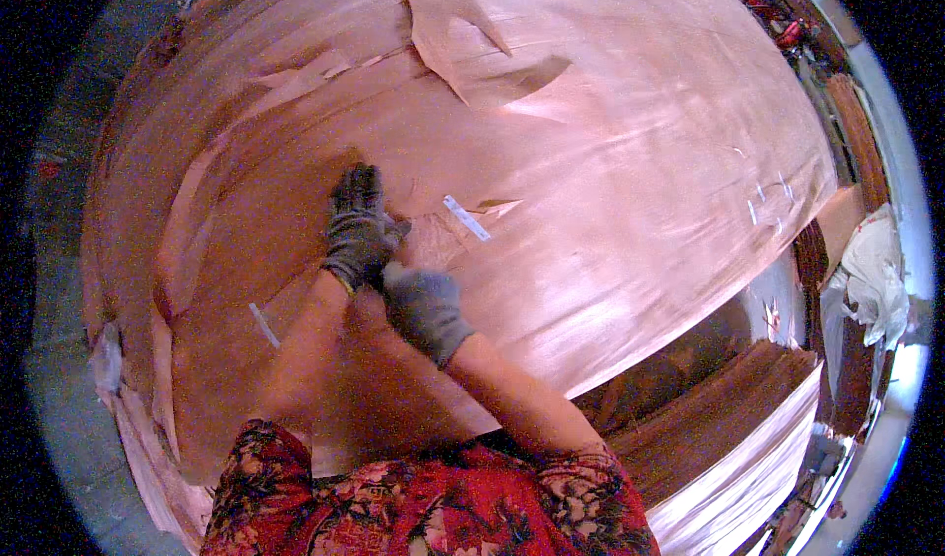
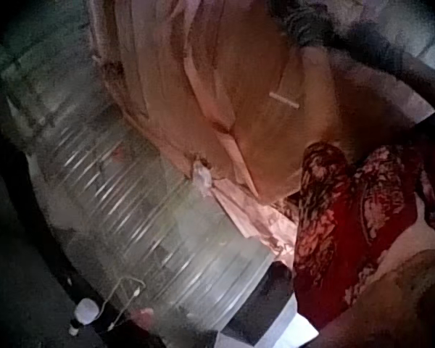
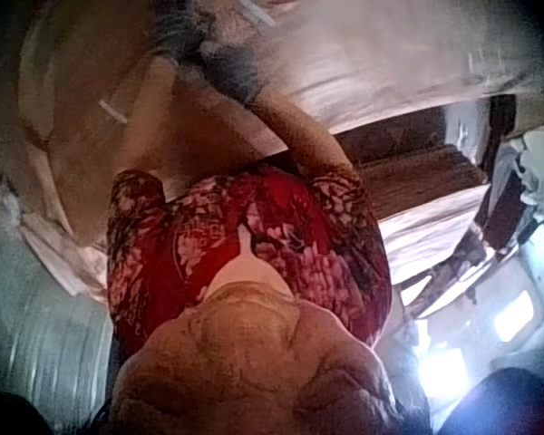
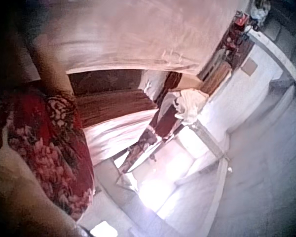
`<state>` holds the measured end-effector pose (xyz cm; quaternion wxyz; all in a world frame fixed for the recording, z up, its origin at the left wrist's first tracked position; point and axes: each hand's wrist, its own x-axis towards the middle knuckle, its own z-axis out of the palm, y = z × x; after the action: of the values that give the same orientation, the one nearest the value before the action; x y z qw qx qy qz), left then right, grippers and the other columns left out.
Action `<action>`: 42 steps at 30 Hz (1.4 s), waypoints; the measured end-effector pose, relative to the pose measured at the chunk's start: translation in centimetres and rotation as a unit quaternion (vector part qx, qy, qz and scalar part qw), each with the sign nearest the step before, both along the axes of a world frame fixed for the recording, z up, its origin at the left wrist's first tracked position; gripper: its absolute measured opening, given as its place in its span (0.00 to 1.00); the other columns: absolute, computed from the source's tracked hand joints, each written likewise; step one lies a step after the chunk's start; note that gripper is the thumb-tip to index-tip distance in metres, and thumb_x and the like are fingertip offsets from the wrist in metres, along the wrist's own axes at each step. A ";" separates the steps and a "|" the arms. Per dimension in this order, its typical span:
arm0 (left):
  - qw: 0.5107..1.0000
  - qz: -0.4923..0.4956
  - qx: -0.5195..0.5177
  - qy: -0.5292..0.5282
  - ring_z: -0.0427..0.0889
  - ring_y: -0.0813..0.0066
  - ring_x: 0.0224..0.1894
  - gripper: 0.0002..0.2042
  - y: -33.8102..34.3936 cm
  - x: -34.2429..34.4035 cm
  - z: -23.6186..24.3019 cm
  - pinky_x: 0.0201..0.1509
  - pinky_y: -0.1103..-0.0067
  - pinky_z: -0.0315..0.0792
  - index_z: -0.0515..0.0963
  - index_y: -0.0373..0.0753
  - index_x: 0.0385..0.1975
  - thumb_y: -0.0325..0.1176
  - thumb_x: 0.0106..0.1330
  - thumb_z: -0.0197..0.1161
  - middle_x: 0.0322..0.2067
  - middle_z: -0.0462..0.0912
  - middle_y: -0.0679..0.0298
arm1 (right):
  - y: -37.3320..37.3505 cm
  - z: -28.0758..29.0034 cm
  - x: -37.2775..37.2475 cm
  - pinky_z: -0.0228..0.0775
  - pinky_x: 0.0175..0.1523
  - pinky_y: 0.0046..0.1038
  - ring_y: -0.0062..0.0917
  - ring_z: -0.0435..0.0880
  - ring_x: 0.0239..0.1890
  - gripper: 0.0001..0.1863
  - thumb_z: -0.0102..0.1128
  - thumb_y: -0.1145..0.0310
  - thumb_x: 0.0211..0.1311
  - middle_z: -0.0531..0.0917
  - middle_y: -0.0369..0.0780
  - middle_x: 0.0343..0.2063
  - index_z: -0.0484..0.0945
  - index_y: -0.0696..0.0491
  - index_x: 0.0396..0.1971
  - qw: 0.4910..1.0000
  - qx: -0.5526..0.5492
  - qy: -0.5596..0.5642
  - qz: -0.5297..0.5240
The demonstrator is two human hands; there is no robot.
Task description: The person applies thin wood veneer sheets to a large flat panel, smoothing them by hand and trimming excess with a utility knife. They use small pieces of tape to secure the veneer edges and continue layering sheets across the surface.
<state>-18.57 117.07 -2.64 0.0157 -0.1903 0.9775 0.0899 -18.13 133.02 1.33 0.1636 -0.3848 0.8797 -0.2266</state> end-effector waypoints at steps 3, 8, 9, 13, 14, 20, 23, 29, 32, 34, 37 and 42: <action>1.000 -0.001 0.018 -0.011 0.39 0.48 0.72 0.49 0.0 0.1 0.6 0.72 0.56 0.31 0.43 0.34 0.69 0.56 0.54 0.59 0.70 0.43 0.48 | 2.4 0.6 1.2 0.73 0.28 0.39 0.40 0.82 0.24 0.07 0.56 0.63 0.58 0.81 0.44 0.20 0.77 0.47 0.35 0.996 -0.085 -0.019 0.022; 0.999 -0.004 0.035 0.000 0.40 0.47 0.72 0.51 -0.1 0.0 0.8 0.72 0.55 0.33 0.41 0.32 0.69 0.56 0.53 0.61 0.69 0.46 0.46 | 6.9 0.2 -3.1 0.73 0.28 0.39 0.38 0.81 0.20 0.14 0.56 0.64 0.62 0.81 0.42 0.22 0.73 0.48 0.47 0.983 -0.110 -0.139 -0.057; 0.999 -0.014 0.026 0.042 0.40 0.46 0.72 0.52 -0.1 0.1 0.8 0.71 0.55 0.34 0.40 0.32 0.68 0.56 0.52 0.62 0.68 0.48 0.45 | 7.0 0.0 -4.1 0.73 0.28 0.39 0.37 0.80 0.19 0.15 0.56 0.62 0.63 0.81 0.41 0.21 0.71 0.48 0.49 0.972 -0.117 -0.185 -0.084; 0.935 -0.003 0.154 0.321 0.45 0.45 0.71 0.47 0.9 1.9 1.0 0.70 0.52 0.39 0.45 0.31 0.68 0.48 0.54 0.64 0.66 0.53 0.44 | 6.4 -0.1 -6.2 0.71 0.25 0.26 0.25 0.82 0.20 0.11 0.57 0.65 0.63 0.82 0.40 0.20 0.72 0.55 0.41 0.980 -0.102 -0.162 -0.060; 0.927 -0.012 0.147 0.345 0.46 0.45 0.70 0.46 1.7 2.9 1.1 0.70 0.51 0.41 0.47 0.30 0.67 0.46 0.54 0.65 0.66 0.54 0.43 | 6.0 -0.1 -6.5 0.70 0.25 0.27 0.25 0.82 0.20 0.11 0.57 0.65 0.63 0.82 0.40 0.20 0.72 0.54 0.40 0.982 -0.103 -0.148 -0.051; 0.951 -0.155 0.030 0.267 0.57 0.45 0.66 0.37 7.4 6.6 0.4 0.68 0.54 0.51 0.60 0.32 0.63 0.37 0.53 0.65 0.61 0.61 0.44 | 4.1 -0.3 -7.3 0.71 0.29 0.35 0.33 0.82 0.22 0.16 0.59 0.56 0.60 0.81 0.41 0.17 0.74 0.54 0.36 0.996 -0.023 -0.061 -0.055; 0.953 -0.186 0.052 0.232 0.60 0.49 0.64 0.32 8.2 6.5 -0.5 0.67 0.55 0.53 0.65 0.33 0.60 0.36 0.54 0.63 0.59 0.65 0.49 | 3.9 -0.4 -7.4 0.72 0.31 0.37 0.35 0.83 0.23 0.19 0.59 0.52 0.57 0.81 0.41 0.16 0.77 0.55 0.34 0.997 0.023 -0.028 -0.070; 0.955 -0.205 -0.005 0.212 0.59 0.49 0.65 0.32 7.9 6.1 -0.8 0.68 0.56 0.51 0.63 0.33 0.61 0.36 0.55 0.61 0.59 0.65 0.48 | 5.3 0.7 -6.4 0.74 0.33 0.37 0.38 0.83 0.24 0.21 0.55 0.49 0.57 0.81 0.43 0.16 0.81 0.53 0.22 0.987 0.112 -0.046 -0.102; 0.959 -0.174 -0.022 0.223 0.57 0.49 0.66 0.33 7.9 4.6 -1.1 0.69 0.56 0.48 0.60 0.32 0.63 0.37 0.57 0.60 0.62 0.60 0.46 | 5.8 1.2 -6.3 0.75 0.35 0.42 0.43 0.83 0.28 0.30 0.47 0.40 0.61 0.83 0.46 0.21 0.82 0.52 0.20 0.986 0.080 -0.089 -0.117; 0.963 -0.149 -0.014 0.224 0.54 0.48 0.67 0.35 7.9 2.9 -1.5 0.70 0.56 0.46 0.56 0.30 0.64 0.40 0.58 0.59 0.64 0.56 0.44 | 6.0 1.2 -6.4 0.75 0.35 0.41 0.41 0.84 0.28 0.30 0.48 0.40 0.61 0.83 0.45 0.21 0.82 0.52 0.20 0.978 0.090 -0.144 -0.124; 0.977 -0.125 0.065 0.158 0.49 0.47 0.69 0.40 7.8 0.9 -1.7 0.71 0.57 0.43 0.50 0.30 0.66 0.44 0.58 0.58 0.66 0.51 0.43 | 6.3 0.7 -6.5 0.75 0.34 0.41 0.39 0.84 0.26 0.27 0.51 0.42 0.60 0.82 0.44 0.19 0.82 0.52 0.22 0.983 0.072 -0.119 -0.117; 0.994 -0.048 0.085 0.056 0.46 0.46 0.70 0.46 8.2 -0.2 -0.2 0.72 0.58 0.40 0.44 0.34 0.69 0.48 0.54 0.61 0.67 0.48 0.42 | 6.5 -1.1 -4.6 0.73 0.31 0.43 0.43 0.82 0.25 0.13 0.54 0.57 0.59 0.81 0.45 0.20 0.78 0.51 0.28 0.991 0.026 0.002 -0.131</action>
<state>-18.79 125.28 -2.82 -0.0191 -0.1359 0.9736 0.1821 -22.77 139.51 0.25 0.1405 -0.2619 0.9285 -0.2227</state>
